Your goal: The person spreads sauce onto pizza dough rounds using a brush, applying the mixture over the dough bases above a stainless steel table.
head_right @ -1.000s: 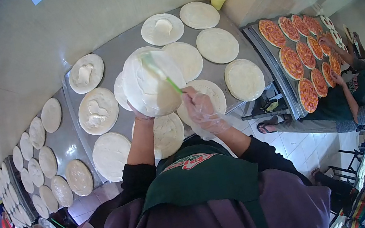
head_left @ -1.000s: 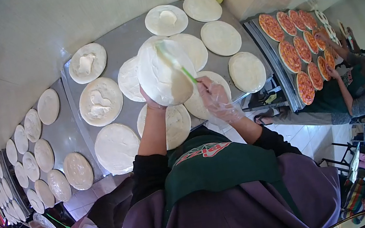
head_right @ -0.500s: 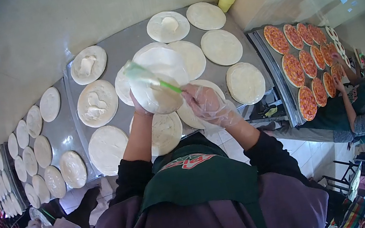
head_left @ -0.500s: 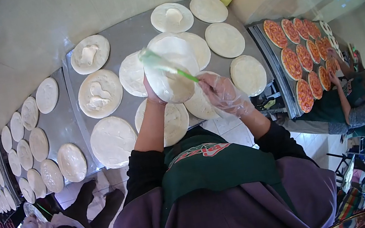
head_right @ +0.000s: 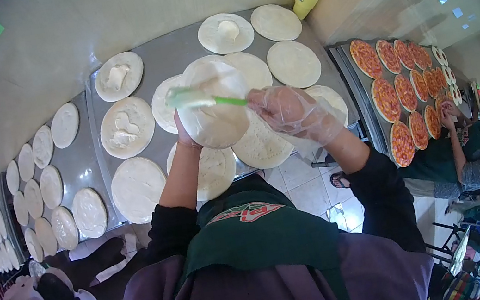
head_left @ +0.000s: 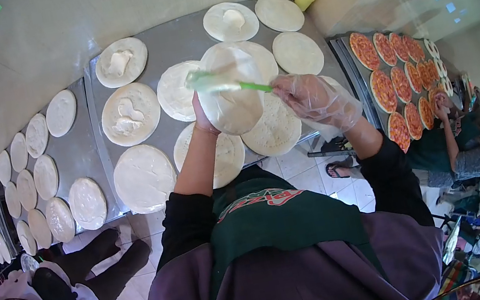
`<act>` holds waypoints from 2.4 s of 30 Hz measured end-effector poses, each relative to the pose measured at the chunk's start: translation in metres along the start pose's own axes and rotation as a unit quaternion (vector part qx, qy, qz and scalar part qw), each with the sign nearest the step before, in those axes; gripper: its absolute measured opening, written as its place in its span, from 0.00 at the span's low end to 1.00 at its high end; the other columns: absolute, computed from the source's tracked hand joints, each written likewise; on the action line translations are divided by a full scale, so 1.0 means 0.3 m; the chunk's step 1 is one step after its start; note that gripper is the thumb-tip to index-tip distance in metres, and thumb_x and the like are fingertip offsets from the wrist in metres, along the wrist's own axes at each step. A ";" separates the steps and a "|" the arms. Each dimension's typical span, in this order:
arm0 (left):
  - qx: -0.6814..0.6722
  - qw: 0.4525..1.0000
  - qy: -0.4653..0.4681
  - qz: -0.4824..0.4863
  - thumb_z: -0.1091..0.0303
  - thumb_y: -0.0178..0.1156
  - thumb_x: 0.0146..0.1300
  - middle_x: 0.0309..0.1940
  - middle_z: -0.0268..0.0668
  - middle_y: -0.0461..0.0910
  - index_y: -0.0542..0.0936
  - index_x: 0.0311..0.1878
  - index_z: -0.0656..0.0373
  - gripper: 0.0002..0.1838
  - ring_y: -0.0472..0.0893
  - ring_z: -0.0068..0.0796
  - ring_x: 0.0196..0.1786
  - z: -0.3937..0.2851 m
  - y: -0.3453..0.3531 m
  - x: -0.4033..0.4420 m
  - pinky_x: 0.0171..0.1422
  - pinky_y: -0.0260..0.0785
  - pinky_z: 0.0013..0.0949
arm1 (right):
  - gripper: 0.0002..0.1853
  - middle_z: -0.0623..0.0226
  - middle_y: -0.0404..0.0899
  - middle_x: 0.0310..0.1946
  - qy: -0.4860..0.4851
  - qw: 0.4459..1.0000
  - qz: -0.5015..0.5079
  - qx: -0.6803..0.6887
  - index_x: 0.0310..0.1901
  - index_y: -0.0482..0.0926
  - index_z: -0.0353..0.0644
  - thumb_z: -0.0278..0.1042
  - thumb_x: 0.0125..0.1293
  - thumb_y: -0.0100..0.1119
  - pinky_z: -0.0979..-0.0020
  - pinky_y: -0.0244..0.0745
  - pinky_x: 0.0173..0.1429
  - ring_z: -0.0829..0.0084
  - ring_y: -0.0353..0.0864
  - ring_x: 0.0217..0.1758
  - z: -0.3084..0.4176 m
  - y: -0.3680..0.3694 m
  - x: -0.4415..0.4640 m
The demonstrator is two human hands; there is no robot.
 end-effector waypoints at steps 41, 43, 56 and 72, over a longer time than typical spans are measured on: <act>0.018 0.999 0.026 -0.041 0.45 0.36 0.68 0.60 0.45 0.71 0.64 0.66 0.56 0.31 0.73 0.43 0.59 -0.002 0.185 -0.010 0.64 0.66 0.47 | 0.06 0.52 0.70 0.18 0.095 0.991 -0.088 0.029 0.41 0.73 0.42 0.32 0.68 0.50 0.60 0.65 0.26 0.53 0.74 0.21 -0.046 -0.066 -0.041; 0.093 0.989 0.048 -0.103 0.44 0.36 0.68 0.60 0.45 0.70 0.63 0.67 0.56 0.31 0.73 0.43 0.60 -0.015 0.161 -0.011 0.64 0.66 0.47 | 0.05 0.51 0.70 0.19 0.094 0.993 -0.051 0.053 0.41 0.73 0.42 0.31 0.67 0.51 0.60 0.65 0.26 0.53 0.74 0.22 -0.007 -0.043 -0.050; 0.039 0.998 0.000 -0.058 0.44 0.39 0.68 0.58 0.44 0.72 0.66 0.65 0.55 0.31 0.75 0.41 0.57 0.012 0.161 -0.003 0.61 0.69 0.46 | 0.07 0.50 0.74 0.26 0.035 0.999 -0.001 0.009 0.40 0.74 0.38 0.33 0.67 0.52 0.59 0.69 0.32 0.50 0.76 0.29 -0.014 -0.142 0.004; 0.081 0.994 0.020 -0.066 0.44 0.40 0.68 0.57 0.44 0.73 0.66 0.64 0.58 0.31 0.76 0.39 0.55 -0.004 0.172 -0.010 0.59 0.71 0.44 | 0.07 0.51 0.73 0.24 -0.032 0.993 0.064 -0.090 0.39 0.71 0.41 0.35 0.67 0.50 0.55 0.69 0.32 0.49 0.75 0.28 0.043 -0.213 0.115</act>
Point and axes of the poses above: each hand's wrist, its own x-axis towards the middle knuckle, its own y-axis out of the palm, z = x × y, the point moved 8 cm from there along x, towards the middle knuckle
